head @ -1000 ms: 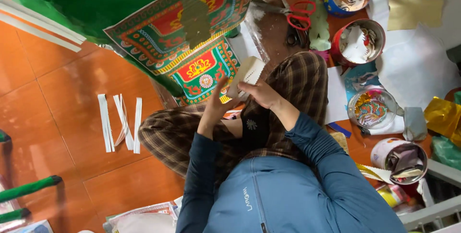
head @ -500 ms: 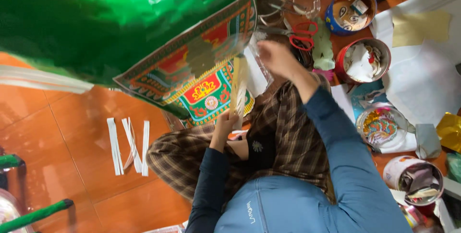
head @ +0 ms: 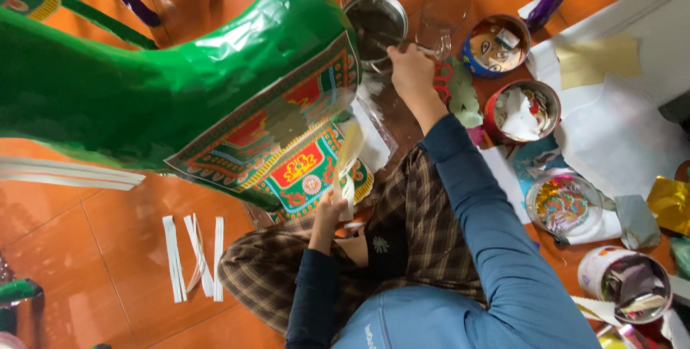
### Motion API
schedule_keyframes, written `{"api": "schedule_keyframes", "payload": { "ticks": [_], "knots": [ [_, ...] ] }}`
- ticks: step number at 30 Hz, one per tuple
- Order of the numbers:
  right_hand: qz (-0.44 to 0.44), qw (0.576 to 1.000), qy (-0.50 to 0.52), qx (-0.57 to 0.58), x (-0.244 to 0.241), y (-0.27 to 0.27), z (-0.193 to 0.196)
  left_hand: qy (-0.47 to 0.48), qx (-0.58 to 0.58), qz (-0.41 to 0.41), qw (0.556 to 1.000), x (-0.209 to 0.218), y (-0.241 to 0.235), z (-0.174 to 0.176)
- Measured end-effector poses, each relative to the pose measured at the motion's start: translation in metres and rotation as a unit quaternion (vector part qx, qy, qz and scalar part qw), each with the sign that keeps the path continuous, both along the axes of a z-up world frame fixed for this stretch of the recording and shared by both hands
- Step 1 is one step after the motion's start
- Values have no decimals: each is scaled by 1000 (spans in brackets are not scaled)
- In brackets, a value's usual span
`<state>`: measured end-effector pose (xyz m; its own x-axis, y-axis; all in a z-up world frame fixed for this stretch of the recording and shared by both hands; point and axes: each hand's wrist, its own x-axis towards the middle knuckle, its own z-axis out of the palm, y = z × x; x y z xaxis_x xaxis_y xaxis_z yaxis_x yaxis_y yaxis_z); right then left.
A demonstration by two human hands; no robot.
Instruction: Decorating a green paper-mache horse with colorful paper strips and patterns
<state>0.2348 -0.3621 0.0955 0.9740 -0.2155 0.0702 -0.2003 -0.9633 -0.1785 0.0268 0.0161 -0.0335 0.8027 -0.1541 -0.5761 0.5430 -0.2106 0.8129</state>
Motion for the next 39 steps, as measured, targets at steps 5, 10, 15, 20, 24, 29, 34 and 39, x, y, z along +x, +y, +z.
{"api": "schedule_keyframes", "payload": {
  "ticks": [5, 10, 15, 20, 24, 29, 34, 39],
  "knots": [
    [-61, 992, 11, 107, -36, 42, -36, 30, 51, -11, 998, -3, -5, 27],
    [-67, 965, 23, 252, -43, 68, -38, 37, 45, 1, 998, -7, 9, -3],
    [-157, 794, 41, 585, -23, 65, -101, 44, 20, 42, 998, -1, 10, -13],
    [-189, 672, 44, 715, -32, 66, -72, 53, -5, 38, 998, -1, 8, 0],
    [-243, 639, 60, 728, -16, 73, -90, 47, -23, 42, 998, 2, 4, 11],
    [-244, 615, 104, 742, -13, 71, -98, 67, -28, 91, 993, 2, 7, -4],
    [-250, 617, 98, 739, -12, 70, -126, 24, 48, 117, 992, -7, -5, 25],
    [-256, 663, 83, 699, -47, 72, -83, -12, 82, 182, 980, -6, 12, -12]
  ]
}}
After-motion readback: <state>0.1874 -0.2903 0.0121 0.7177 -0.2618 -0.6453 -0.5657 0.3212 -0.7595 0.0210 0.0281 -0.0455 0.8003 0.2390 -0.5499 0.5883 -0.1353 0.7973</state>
